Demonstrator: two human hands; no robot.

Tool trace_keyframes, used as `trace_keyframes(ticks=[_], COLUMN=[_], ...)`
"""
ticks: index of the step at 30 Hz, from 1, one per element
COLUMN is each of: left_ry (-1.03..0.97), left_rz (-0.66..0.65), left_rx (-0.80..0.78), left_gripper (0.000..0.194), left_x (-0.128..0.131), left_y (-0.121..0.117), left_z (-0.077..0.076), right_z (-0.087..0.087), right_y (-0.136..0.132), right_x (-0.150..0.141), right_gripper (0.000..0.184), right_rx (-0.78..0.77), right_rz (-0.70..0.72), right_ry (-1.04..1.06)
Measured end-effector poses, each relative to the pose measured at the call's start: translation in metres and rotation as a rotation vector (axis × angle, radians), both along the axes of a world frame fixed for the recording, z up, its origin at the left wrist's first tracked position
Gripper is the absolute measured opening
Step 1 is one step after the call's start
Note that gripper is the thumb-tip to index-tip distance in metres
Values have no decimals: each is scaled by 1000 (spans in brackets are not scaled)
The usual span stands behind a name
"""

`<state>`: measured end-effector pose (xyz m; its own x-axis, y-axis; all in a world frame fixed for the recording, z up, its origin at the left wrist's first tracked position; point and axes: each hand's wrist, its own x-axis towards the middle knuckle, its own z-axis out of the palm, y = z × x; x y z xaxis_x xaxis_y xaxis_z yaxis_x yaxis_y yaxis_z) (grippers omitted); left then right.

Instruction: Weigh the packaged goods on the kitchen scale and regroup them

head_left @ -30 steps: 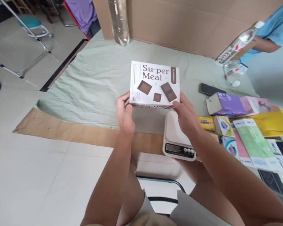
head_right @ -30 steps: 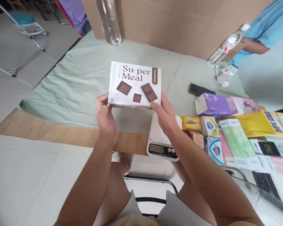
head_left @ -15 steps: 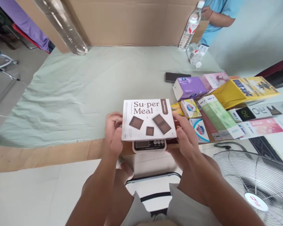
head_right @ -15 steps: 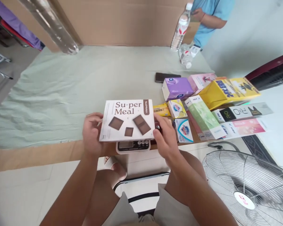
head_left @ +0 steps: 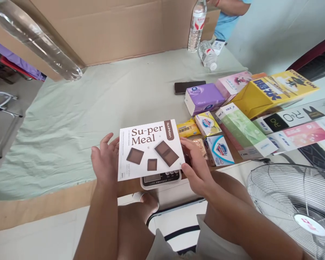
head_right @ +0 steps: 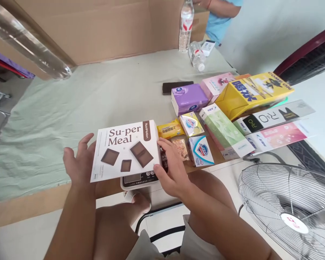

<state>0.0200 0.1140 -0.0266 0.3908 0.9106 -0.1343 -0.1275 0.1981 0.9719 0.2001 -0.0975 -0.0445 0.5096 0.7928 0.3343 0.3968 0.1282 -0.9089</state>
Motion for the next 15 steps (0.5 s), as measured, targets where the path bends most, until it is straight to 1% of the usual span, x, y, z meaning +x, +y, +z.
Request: trace_keyframes(ticks=[2,4,7,10,11,13,15], left_ry=[42,104,122,51,26,-2,0], left_rz=[-62,-87,-13,64,90,154,226], left_rx=[-6,20,101,187,218,267,262], left_gripper=[66,59,36,24,21,17,13], left_x=[1,3,7,13,17,28,45], left_y=[1,0,-5,-16,-22,-37,-56], left_z=[4,4,2,6,11,26,49], right_z=[1,1,-3,-6,-5,2,19], right_y=[1,3,7,9,9,6,1], right_x=[1,2,2,0,1,4,12], right_gripper=[60,64,71,78,80,82,79], right_rx=[28,45,93,203,242,313,363], right_rz=[17,43,103,106,89,41,-16], right_ry=[-22,-29,-43,-124,-150,-169,-162])
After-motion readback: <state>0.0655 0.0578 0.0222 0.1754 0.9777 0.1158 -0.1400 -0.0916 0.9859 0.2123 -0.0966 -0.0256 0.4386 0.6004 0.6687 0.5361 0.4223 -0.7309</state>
